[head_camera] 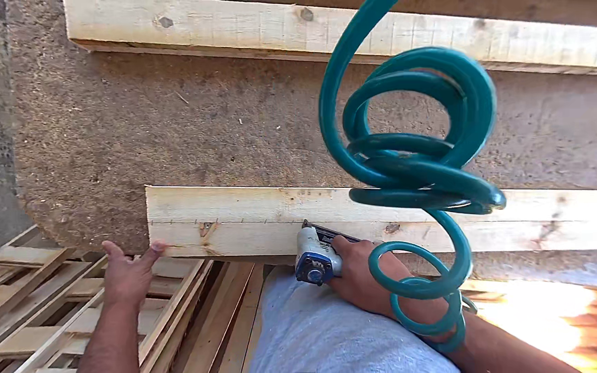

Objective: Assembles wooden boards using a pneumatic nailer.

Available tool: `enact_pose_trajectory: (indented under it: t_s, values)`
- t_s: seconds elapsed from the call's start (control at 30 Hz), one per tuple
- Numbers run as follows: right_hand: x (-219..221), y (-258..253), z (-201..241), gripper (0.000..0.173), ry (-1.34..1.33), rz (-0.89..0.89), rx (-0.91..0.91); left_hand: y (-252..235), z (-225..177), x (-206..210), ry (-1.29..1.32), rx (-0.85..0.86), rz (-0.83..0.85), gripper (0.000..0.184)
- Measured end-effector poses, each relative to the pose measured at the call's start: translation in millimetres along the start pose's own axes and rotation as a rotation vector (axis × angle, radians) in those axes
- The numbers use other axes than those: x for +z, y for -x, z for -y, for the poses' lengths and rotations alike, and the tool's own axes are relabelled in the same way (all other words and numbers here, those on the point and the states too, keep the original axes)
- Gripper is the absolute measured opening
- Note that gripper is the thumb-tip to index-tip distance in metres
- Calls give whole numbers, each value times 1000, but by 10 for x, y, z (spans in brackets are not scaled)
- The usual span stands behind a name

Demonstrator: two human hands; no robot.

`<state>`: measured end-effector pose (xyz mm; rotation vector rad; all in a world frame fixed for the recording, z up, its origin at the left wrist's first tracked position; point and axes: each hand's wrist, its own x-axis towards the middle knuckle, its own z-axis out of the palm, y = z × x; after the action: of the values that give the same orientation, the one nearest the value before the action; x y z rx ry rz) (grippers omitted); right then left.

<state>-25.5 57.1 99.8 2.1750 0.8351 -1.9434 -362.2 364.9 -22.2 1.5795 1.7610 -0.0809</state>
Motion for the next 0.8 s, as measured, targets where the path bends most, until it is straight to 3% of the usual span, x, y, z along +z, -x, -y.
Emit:
enact_pose_trajectory:
  t_s: [0.6, 0.73, 0.8]
  values:
    - [-76, 382, -1345, 50, -49, -51, 141, 112, -122, 73, -57, -22, -30, 97]
    - [-143, 510, -1643, 45, 1, -59, 152, 432, -391, 265, -238, 26, -193, 74]
    - [-108, 529, -1859, 44, 5, -101, 134, 638, -534, 486, -329, 135, -287, 71]
